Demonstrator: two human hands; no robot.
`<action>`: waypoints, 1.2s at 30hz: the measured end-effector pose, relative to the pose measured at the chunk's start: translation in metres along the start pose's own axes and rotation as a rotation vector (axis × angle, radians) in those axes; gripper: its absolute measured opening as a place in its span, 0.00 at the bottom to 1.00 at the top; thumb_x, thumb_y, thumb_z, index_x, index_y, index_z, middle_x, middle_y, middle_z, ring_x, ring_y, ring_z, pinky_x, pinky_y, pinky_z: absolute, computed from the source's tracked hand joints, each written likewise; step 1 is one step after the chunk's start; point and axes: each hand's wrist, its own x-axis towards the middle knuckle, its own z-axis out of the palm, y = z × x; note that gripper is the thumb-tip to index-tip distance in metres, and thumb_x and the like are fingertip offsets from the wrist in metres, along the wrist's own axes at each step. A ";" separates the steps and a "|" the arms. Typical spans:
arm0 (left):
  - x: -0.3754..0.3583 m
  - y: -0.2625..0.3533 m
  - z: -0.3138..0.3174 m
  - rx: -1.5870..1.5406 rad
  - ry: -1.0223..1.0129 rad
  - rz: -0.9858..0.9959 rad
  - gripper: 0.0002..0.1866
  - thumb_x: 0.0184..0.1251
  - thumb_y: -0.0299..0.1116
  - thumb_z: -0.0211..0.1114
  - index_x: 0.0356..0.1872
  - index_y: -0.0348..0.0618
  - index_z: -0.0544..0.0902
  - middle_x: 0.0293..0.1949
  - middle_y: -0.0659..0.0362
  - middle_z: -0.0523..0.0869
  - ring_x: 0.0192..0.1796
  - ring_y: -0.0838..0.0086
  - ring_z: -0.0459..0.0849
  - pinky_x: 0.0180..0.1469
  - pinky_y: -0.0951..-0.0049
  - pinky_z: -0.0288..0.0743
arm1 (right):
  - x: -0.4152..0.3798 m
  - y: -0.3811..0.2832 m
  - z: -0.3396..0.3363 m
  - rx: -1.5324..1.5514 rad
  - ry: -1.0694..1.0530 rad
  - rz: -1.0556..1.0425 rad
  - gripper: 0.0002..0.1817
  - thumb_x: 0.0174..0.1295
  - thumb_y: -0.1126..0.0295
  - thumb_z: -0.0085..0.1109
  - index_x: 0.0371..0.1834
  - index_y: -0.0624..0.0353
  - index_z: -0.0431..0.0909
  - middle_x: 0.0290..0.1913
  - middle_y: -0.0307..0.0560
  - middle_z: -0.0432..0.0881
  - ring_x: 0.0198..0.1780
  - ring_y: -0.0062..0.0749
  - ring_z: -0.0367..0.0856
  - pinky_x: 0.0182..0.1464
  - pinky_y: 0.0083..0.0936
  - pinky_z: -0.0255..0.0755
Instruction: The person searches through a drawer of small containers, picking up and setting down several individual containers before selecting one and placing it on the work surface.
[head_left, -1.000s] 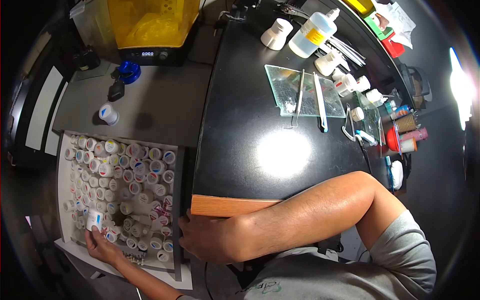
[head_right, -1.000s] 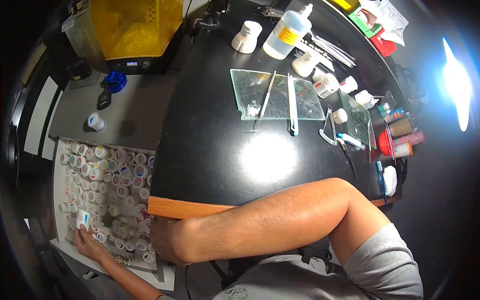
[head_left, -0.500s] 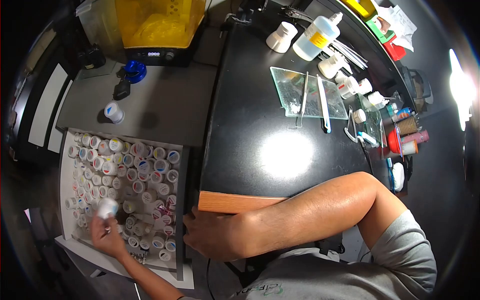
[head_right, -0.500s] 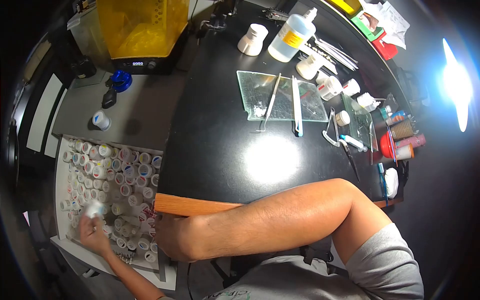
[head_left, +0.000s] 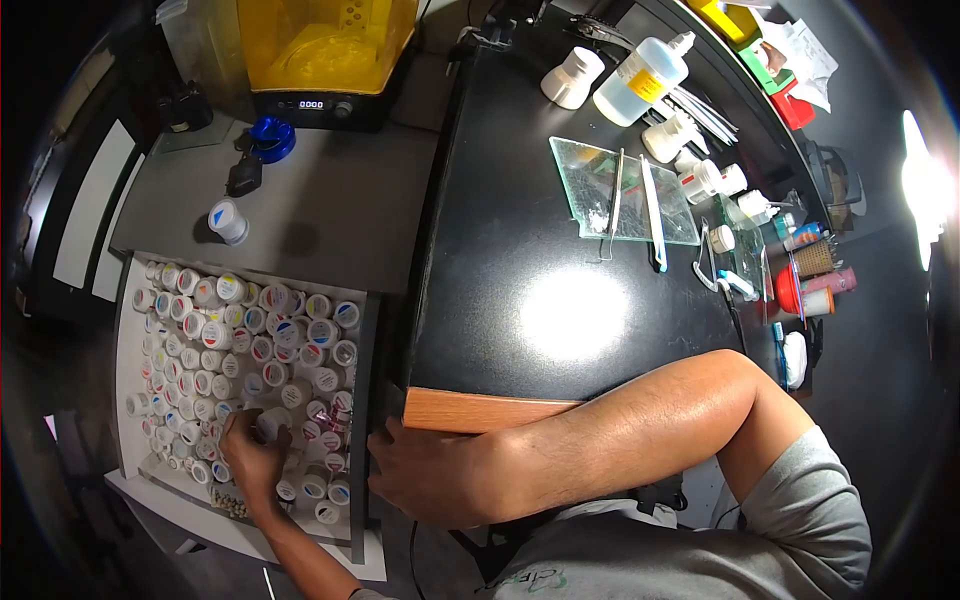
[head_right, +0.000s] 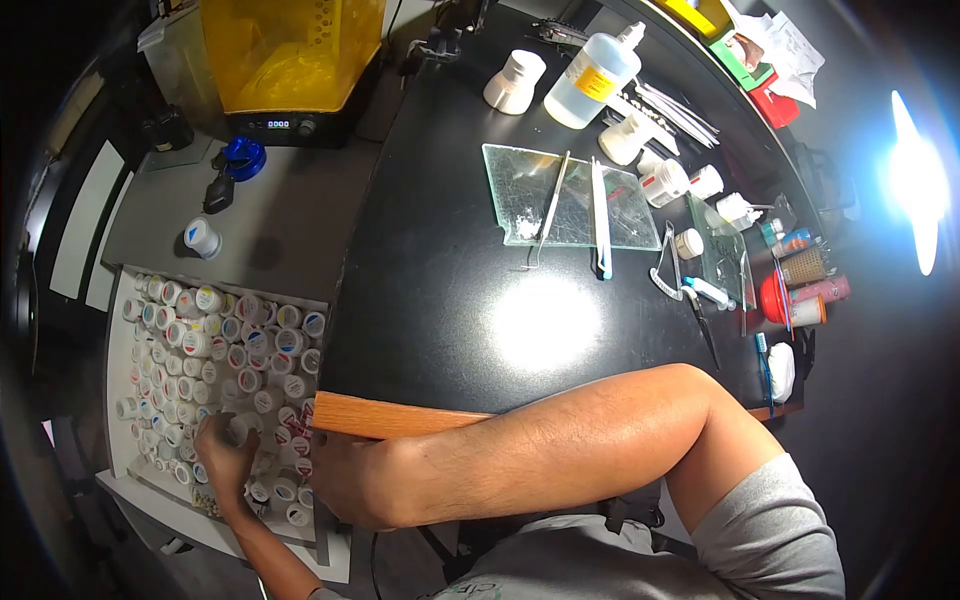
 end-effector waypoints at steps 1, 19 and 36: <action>0.000 -0.002 0.000 0.004 0.002 0.007 0.20 0.38 0.24 0.75 0.38 0.30 0.84 0.34 0.48 0.83 0.32 0.56 0.83 0.36 0.60 0.76 | 0.000 0.000 0.000 0.015 0.009 -0.001 0.17 0.58 0.65 0.62 0.45 0.67 0.81 0.49 0.59 0.76 0.53 0.49 0.76 0.54 0.38 0.71; -0.011 -0.034 0.039 0.072 -0.114 0.131 0.28 0.38 0.28 0.80 0.47 0.38 0.83 0.42 0.45 0.84 0.45 0.47 0.83 0.46 0.52 0.77 | -0.011 0.005 -0.022 0.146 -0.001 0.047 0.16 0.60 0.69 0.58 0.48 0.66 0.77 0.52 0.60 0.74 0.55 0.50 0.75 0.55 0.40 0.73; -0.009 -0.026 0.030 0.028 -0.078 0.074 0.26 0.45 0.29 0.77 0.50 0.35 0.84 0.45 0.43 0.86 0.47 0.47 0.85 0.48 0.54 0.79 | -0.014 0.005 -0.012 0.145 0.116 0.106 0.20 0.57 0.70 0.60 0.55 0.57 0.75 0.52 0.56 0.73 0.51 0.45 0.77 0.48 0.41 0.74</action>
